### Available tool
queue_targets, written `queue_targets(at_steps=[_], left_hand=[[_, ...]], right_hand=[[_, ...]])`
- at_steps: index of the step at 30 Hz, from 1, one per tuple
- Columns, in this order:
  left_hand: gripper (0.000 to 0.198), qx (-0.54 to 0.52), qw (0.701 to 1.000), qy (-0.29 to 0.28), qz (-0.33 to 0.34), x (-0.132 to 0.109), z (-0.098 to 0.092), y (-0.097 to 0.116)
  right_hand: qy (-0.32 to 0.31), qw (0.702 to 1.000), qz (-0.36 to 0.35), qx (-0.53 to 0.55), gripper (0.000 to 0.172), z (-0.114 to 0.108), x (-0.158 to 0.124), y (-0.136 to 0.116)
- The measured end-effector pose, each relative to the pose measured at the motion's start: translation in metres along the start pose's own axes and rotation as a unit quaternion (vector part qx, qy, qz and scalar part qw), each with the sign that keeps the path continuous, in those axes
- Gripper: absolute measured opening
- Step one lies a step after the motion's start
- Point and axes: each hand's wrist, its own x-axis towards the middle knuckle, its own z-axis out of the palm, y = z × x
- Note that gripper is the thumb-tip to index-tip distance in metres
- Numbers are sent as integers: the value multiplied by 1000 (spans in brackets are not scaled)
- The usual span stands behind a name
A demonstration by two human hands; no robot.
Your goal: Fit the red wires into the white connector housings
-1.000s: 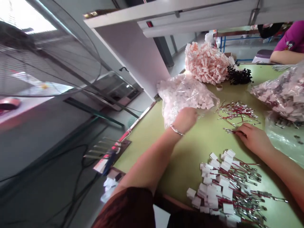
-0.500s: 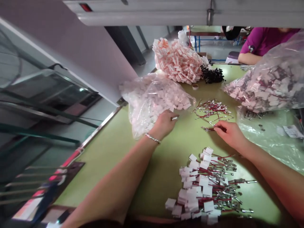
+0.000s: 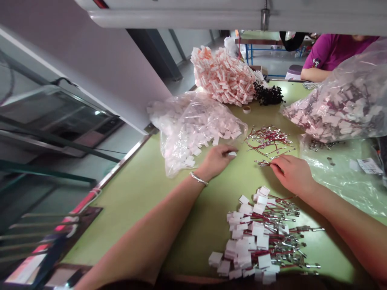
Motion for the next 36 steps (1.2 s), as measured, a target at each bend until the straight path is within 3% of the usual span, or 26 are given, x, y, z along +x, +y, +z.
queue_targets(at_steps=[4,8,17,22,26,36], left_hand=[[34,-220,972,-62,-55,-12,15,23],[27,-301,945,-114,-51,-21,26,39],[38,-292,943,-143,-72,-21,23,42],[27,-270,944,-164,-96,-22,24,42],[24,-257,945,-190,-64,-23,29,45],[19,-297,935,-166,-98,-28,47,44]], right_hand=[[-24,995,21,97,23,-4,0,-6],[-64,980,39,182,21,-6,1,-9],[-80,971,45,222,22,-6,1,-11],[-120,975,20,188,21,-9,3,-12],[-150,974,16,169,20,-7,2,-12],[-109,985,21,131,19,6,-1,-15]])
